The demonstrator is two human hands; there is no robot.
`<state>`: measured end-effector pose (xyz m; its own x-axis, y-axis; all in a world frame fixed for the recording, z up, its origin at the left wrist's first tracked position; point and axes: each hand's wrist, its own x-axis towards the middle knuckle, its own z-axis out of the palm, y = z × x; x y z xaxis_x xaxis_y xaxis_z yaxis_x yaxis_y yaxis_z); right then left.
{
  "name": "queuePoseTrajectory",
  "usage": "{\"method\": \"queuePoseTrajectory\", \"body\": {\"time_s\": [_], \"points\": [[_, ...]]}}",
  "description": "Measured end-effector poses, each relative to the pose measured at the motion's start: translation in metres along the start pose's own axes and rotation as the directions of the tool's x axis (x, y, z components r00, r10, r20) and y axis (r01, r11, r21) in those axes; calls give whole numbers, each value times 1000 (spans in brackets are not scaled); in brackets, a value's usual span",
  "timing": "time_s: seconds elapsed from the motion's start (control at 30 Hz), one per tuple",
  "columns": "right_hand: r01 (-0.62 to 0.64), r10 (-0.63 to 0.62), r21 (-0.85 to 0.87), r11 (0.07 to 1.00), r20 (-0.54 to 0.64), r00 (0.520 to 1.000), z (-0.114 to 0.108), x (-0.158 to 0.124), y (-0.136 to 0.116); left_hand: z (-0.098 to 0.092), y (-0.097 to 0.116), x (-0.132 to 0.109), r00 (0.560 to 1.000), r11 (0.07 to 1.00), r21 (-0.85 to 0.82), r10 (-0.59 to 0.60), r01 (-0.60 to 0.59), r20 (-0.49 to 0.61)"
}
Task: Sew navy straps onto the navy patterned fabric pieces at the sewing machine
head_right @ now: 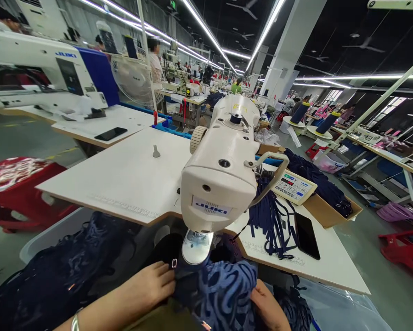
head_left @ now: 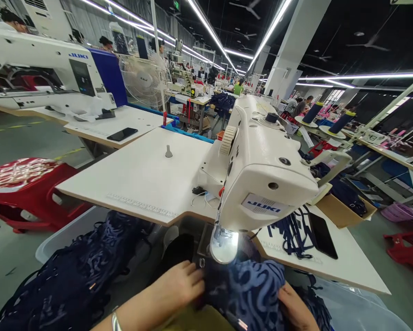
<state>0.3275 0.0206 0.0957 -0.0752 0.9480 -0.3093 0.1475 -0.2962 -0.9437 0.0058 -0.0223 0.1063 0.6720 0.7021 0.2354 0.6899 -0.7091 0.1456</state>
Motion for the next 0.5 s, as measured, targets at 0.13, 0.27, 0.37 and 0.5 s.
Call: {"method": "queuePoseTrajectory", "body": {"time_s": [0.13, 0.27, 0.37, 0.5], "points": [[-31, 29, 10, 999, 137, 990, 2, -1, 3, 7, 4, 3, 990, 990, -33, -135, 136, 37], [-32, 19, 160, 987, 84, 996, 54, 3, -4, -2, 21, 34, 994, 982, -169, -96, 86, -47], [-25, 17, 237, 971, 37, 999, 86, 2, -12, -1, 26, 49, 980, 978, -180, -135, 108, -146], [255, -248, -132, 958, 68, 966, 97, -1, -17, 7, 23, 49, 972, 975, -139, -194, 175, -135]]}}
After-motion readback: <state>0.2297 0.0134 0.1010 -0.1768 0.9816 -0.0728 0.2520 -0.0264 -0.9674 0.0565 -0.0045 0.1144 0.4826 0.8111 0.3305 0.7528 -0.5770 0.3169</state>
